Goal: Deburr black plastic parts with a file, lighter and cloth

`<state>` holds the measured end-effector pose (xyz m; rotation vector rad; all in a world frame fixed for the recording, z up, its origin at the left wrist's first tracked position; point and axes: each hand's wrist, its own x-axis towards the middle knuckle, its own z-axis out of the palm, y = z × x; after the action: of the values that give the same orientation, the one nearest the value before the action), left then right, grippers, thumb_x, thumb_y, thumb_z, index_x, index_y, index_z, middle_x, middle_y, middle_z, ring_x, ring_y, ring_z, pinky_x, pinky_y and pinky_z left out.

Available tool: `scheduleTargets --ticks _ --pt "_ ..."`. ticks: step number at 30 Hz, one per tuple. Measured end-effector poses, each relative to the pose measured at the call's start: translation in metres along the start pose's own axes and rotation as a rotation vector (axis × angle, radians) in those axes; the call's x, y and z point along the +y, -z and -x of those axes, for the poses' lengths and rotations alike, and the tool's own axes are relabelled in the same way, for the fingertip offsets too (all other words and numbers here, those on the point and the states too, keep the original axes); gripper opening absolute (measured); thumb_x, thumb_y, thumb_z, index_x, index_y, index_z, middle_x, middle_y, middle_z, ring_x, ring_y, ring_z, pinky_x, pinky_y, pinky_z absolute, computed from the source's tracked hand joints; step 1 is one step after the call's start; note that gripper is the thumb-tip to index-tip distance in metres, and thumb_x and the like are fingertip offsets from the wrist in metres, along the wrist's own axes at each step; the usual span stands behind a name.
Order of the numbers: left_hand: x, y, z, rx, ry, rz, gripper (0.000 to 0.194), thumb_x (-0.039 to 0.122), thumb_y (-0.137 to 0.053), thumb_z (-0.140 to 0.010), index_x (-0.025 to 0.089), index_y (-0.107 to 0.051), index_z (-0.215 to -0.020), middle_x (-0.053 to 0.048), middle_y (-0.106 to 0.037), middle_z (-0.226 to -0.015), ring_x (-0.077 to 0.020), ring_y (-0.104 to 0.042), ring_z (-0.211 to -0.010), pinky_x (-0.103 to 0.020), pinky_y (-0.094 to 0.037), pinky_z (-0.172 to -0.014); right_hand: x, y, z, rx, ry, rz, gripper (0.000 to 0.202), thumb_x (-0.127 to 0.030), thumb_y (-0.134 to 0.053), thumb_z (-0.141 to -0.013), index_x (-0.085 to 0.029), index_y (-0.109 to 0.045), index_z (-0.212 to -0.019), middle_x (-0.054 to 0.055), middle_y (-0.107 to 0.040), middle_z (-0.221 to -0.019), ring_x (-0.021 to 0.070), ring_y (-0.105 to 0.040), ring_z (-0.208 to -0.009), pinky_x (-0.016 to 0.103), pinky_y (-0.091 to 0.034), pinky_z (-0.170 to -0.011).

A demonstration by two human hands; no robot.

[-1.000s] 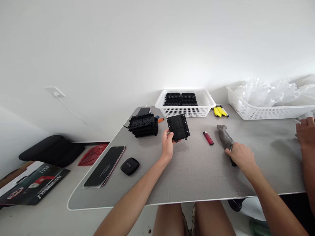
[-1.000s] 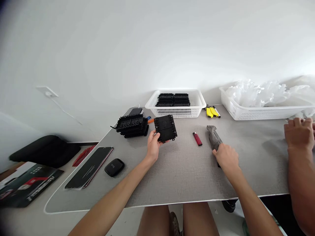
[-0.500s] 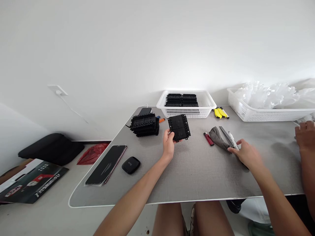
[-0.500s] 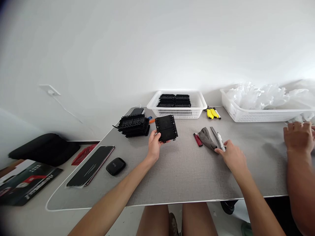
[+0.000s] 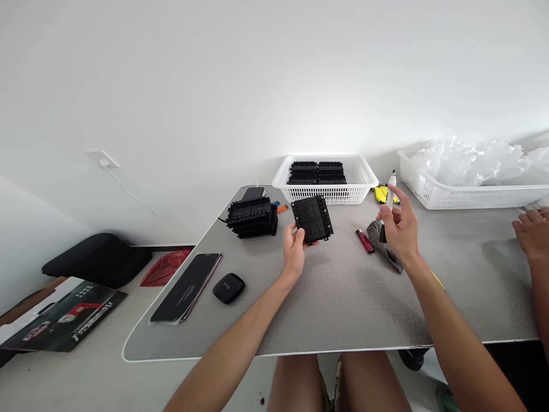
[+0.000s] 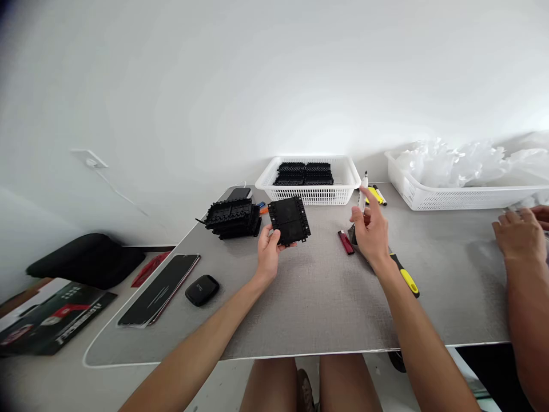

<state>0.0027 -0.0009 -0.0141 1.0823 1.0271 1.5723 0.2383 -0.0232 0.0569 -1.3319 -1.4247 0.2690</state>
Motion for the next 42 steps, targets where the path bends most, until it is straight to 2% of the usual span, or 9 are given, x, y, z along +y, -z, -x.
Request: scheduleTargets --ticks 2,5,7,9,13,16,23,30,42 --pt "-0.001 0.001 0.0 -0.021 -0.036 -0.008 0.043 0.051 -0.057 -0.083 0.018 -0.048 -0.109 -0.01 -0.065 -0.103 -0.0234 -0.067 -0.088 -0.038 -0.06 -0.067 0.005 -0.02 0.001 -0.014 0.068 -0.242 0.042 -0.048 -0.044 -0.093 -0.025 -0.053 -0.127 0.003 -0.069 -0.084 0.0115 -0.051 -0.05 0.028 -0.043 -0.052" --pt "-0.004 0.0 0.0 -0.041 -0.067 -0.03 0.048 0.054 -0.058 -0.083 0.018 -0.046 -0.111 -0.011 -0.066 -0.103 -0.0244 -0.068 -0.09 -0.04 -0.061 -0.07 0.01 -0.037 0.01 -0.102 0.045 -0.573 0.033 -0.047 -0.049 -0.092 -0.025 -0.058 -0.115 0.006 -0.071 -0.099 0.013 -0.062 -0.06 0.028 -0.049 -0.054" --pt "-0.006 -0.001 0.001 -0.062 -0.077 -0.048 0.048 0.055 -0.058 -0.084 0.018 -0.046 -0.112 -0.011 -0.067 -0.101 -0.0249 -0.068 -0.09 -0.041 -0.06 -0.071 0.01 -0.042 0.017 -0.109 -0.006 -0.695 0.028 -0.044 -0.06 -0.087 -0.024 -0.058 -0.107 0.006 -0.072 -0.096 0.0156 -0.067 -0.068 0.028 -0.052 -0.058" --pt "-0.007 -0.001 0.002 -0.086 -0.083 -0.064 0.047 0.054 -0.057 -0.085 0.018 -0.046 -0.112 -0.01 -0.069 -0.097 -0.0252 -0.069 -0.09 -0.041 -0.06 -0.072 0.009 -0.045 0.022 -0.123 -0.065 -0.74 0.027 -0.042 -0.064 -0.084 -0.023 -0.059 -0.102 0.004 -0.072 -0.082 0.0155 -0.067 -0.063 0.027 -0.051 -0.056" --pt "-0.008 -0.002 0.006 -0.134 -0.1 -0.091 0.046 0.052 -0.055 -0.087 0.018 -0.046 -0.117 -0.009 -0.07 -0.092 -0.0248 -0.07 -0.088 -0.038 -0.059 -0.07 0.004 -0.052 0.031 -0.226 -0.112 -0.737 0.03 -0.045 -0.06 -0.087 -0.018 -0.067 -0.097 -0.002 -0.06 -0.056 0.01 -0.051 -0.043 0.024 -0.043 -0.044" --pt "-0.008 -0.004 0.009 -0.163 -0.111 -0.105 0.046 0.053 -0.054 -0.088 0.018 -0.046 -0.117 -0.008 -0.07 -0.091 -0.024 -0.07 -0.084 -0.037 -0.059 -0.068 0.002 -0.059 0.038 -0.269 -0.093 -0.699 0.025 -0.041 -0.063 -0.085 -0.017 -0.07 -0.086 -0.003 -0.055 -0.054 0.008 -0.046 -0.043 0.022 -0.038 -0.042" --pt "-0.005 -0.007 0.014 -0.206 -0.113 -0.129 0.045 0.053 -0.053 -0.088 0.018 -0.046 -0.114 -0.005 -0.068 -0.082 -0.021 -0.068 -0.074 -0.033 -0.055 -0.067 0.008 -0.067 0.045 -0.28 0.013 -0.451 0.019 -0.034 -0.059 -0.086 -0.017 -0.066 -0.082 0.001 -0.061 -0.066 0.0112 -0.057 -0.054 0.023 -0.047 -0.05" --pt "-0.004 -0.007 0.015 -0.208 -0.132 -0.191 0.042 0.054 -0.052 -0.089 0.019 -0.048 -0.112 0.002 -0.057 -0.066 -0.0156 -0.059 -0.06 -0.028 -0.049 -0.058 0.012 -0.066 0.044 -0.265 0.046 -0.334 0.022 -0.035 -0.055 -0.088 -0.018 -0.061 -0.074 0.002 -0.062 -0.067 0.0128 -0.059 -0.054 0.023 -0.046 -0.048" --pt "-0.003 -0.008 0.017 -0.225 -0.132 -0.162 0.042 0.053 -0.053 -0.089 0.018 -0.047 -0.112 -0.001 -0.062 -0.073 -0.0158 -0.06 -0.064 -0.028 -0.048 -0.061 0.013 -0.067 0.044 -0.249 0.091 -0.259 0.02 -0.033 -0.055 -0.086 -0.019 -0.062 -0.074 0.002 -0.065 -0.065 0.0149 -0.063 -0.056 0.025 -0.05 -0.053"
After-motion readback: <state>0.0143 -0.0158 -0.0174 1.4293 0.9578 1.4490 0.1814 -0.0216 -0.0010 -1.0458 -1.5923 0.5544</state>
